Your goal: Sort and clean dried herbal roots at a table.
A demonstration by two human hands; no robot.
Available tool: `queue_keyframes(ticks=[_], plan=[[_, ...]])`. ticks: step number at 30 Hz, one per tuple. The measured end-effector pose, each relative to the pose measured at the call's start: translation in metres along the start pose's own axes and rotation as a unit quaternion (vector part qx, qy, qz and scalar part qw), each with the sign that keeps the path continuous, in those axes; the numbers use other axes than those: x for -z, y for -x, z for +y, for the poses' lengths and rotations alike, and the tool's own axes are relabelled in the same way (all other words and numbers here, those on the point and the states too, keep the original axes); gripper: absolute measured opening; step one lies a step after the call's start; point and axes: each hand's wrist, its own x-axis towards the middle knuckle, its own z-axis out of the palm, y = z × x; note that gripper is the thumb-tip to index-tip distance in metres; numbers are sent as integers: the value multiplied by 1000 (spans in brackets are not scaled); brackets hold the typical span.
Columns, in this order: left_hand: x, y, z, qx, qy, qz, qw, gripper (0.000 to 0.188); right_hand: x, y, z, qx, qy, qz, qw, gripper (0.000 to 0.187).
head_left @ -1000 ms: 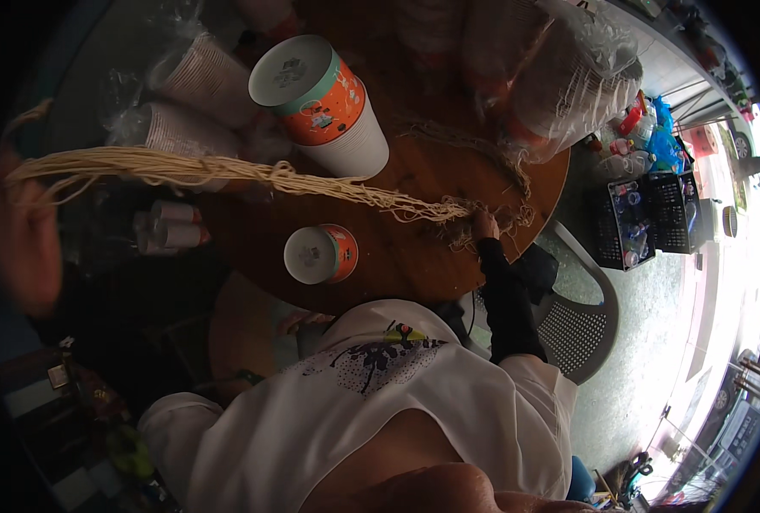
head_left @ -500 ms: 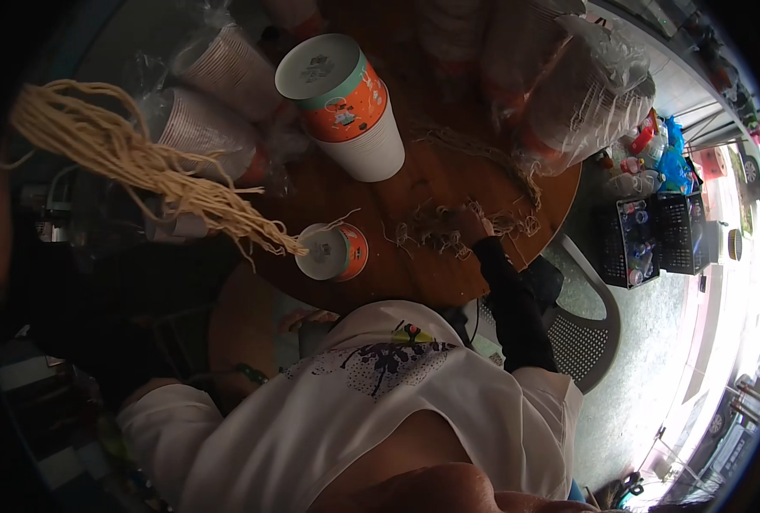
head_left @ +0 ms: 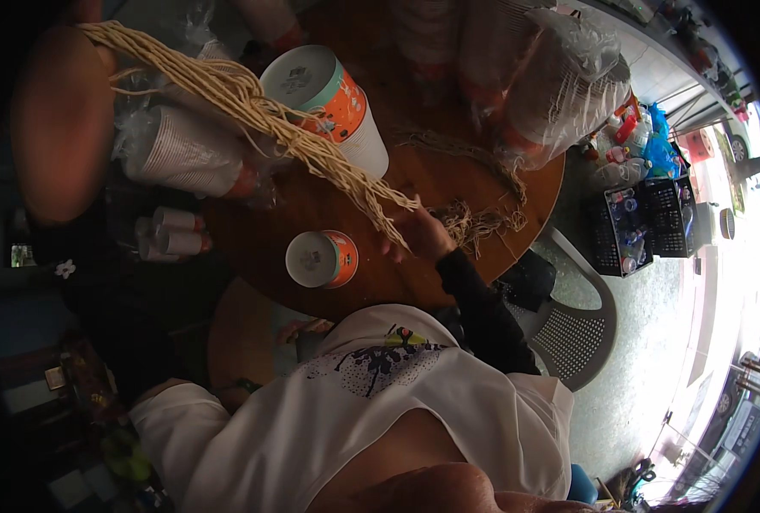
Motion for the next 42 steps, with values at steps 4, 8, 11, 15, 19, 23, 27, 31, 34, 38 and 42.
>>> queue_keyframes(ticks=[4, 8, 11, 15, 19, 23, 27, 31, 34, 38, 42], plan=[[3, 34, -27, -57, 64, 209, 974, 31, 36, 50, 15, -34, -8, 115, 993, 58], [8, 38, -34, -70, 51, 345, 935, 28, 101, 82, 49, -34, 103, 170, 980, 35], [8, 35, -31, -59, 30, 337, 939, 27, 111, 89, 58, 2, 158, 388, 908, 21], [9, 31, -27, -48, 80, 314, 945, 26, 177, 135, 87, -84, 468, 545, 690, 21], [8, 26, -23, -47, 93, 309, 945, 26, 198, 158, 100, -76, 532, 601, 592, 22], [2, 21, -24, -44, 111, 296, 948, 26, 201, 154, 101, -21, 388, 614, 687, 24], [-9, 15, -25, -40, 126, 289, 948, 26, 149, 117, 64, 114, -62, 489, 863, 16], [-17, 12, -18, -34, 141, 277, 950, 27, 102, 76, 27, 182, -122, 353, 910, 15], [-27, -8, -25, -29, 156, 263, 952, 27, 38, 36, -9, 228, -29, 329, 916, 18], [-35, -23, -34, -26, 138, 282, 949, 29, -30, -19, -40, 272, 116, 223, 929, 21], [-11, -18, -74, -15, 77, 381, 921, 29, -59, -27, -45, 192, 284, 167, 925, 21]])
